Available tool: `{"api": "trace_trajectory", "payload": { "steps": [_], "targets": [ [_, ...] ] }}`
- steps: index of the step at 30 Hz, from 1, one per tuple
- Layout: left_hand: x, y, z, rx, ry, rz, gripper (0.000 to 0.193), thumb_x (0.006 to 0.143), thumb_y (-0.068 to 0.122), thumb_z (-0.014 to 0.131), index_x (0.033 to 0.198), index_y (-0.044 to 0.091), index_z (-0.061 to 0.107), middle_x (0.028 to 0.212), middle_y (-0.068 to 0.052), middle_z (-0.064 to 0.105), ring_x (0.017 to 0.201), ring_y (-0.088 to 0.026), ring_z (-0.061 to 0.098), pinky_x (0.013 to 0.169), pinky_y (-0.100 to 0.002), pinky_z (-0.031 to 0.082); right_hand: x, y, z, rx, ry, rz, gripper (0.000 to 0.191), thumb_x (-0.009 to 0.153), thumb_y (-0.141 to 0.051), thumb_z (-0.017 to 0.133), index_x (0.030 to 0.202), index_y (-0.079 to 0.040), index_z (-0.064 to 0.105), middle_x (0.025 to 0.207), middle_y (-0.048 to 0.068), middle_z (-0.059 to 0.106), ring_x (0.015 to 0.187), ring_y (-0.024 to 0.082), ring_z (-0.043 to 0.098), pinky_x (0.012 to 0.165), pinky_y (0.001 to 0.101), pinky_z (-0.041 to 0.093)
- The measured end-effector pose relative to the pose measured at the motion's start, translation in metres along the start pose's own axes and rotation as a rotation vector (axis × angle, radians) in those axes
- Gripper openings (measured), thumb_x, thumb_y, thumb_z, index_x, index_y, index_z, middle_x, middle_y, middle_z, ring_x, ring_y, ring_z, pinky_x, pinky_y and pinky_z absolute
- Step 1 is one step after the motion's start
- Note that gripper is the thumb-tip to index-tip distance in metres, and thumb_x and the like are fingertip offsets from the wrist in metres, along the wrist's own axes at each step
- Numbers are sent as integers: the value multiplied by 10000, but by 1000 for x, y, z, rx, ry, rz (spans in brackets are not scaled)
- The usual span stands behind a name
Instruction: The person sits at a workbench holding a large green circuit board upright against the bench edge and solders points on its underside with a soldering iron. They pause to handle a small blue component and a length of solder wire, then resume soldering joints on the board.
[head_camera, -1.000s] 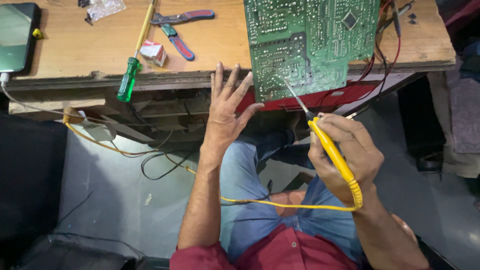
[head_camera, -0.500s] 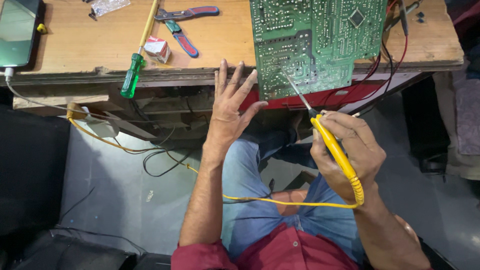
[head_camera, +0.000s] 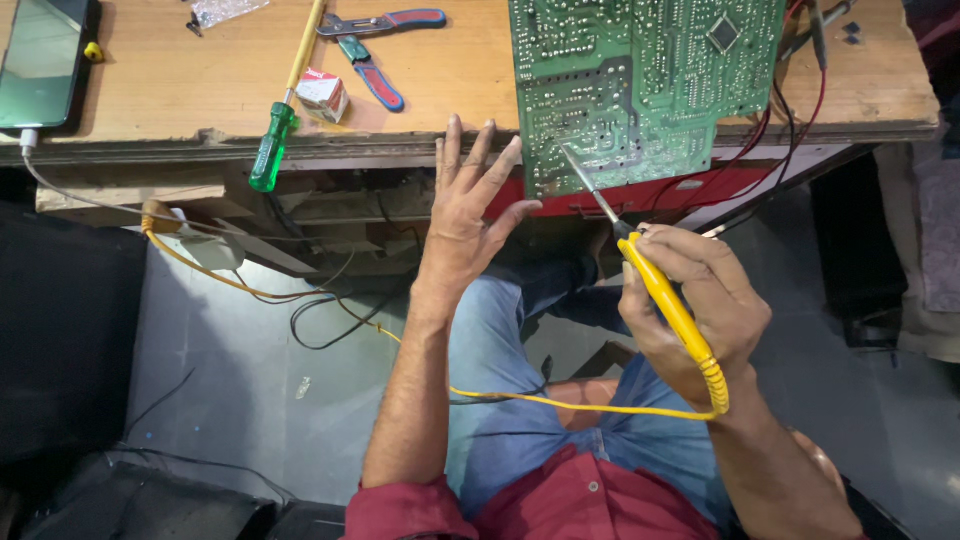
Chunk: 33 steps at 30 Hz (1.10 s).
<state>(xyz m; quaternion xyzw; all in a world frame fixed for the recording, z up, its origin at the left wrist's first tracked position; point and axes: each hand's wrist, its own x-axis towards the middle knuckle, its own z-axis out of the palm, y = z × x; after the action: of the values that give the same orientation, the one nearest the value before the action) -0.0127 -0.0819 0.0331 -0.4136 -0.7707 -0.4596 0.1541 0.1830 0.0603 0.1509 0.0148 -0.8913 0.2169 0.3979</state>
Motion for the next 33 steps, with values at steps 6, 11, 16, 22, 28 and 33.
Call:
{"api": "trace_trajectory", "payload": {
  "steps": [6,11,16,22,28,33],
  "targets": [
    [-1,-1,0,6,5,5,706,884,330,865,1496,161,557,1620,-165,429,1576,-467,229,1299,-605,215,1,1,1,-28,-6,-14,290,903,74,823,1151,8,689,1153,149,711,982,266,733,863,321,602],
    [0,-1,0,19,0,10,707,886,334,863,1497,158,553,1623,-168,418,1572,-469,225,1299,-614,198,1,1,3,-50,-5,-27,288,904,74,824,1151,8,692,1152,147,714,982,269,731,861,324,602],
    [0,1,-2,11,-4,6,703,889,335,860,1498,156,557,1624,-169,421,1576,-469,224,1303,-611,203,1,1,3,-32,-4,-23,288,900,76,820,1150,14,692,1147,150,711,968,263,731,862,326,600],
    [0,2,-2,-2,-4,0,696,892,336,859,1494,156,562,1625,-170,424,1580,-462,224,1302,-607,208,0,2,4,-30,-3,-31,285,905,80,819,1153,18,693,1148,151,709,977,266,734,867,324,603],
    [-1,-1,-2,7,-5,3,694,891,332,857,1494,156,561,1623,-171,421,1576,-462,222,1298,-604,211,-2,-2,2,-3,-15,-14,285,889,82,802,1143,14,692,1159,154,701,1029,272,732,881,320,605],
    [-1,-1,-1,4,1,7,693,894,336,855,1496,162,560,1628,-167,419,1579,-460,226,1300,-602,214,-1,-2,4,-7,-20,-16,283,883,74,814,1133,14,698,1156,154,709,1020,269,731,870,317,598]
  ]
}}
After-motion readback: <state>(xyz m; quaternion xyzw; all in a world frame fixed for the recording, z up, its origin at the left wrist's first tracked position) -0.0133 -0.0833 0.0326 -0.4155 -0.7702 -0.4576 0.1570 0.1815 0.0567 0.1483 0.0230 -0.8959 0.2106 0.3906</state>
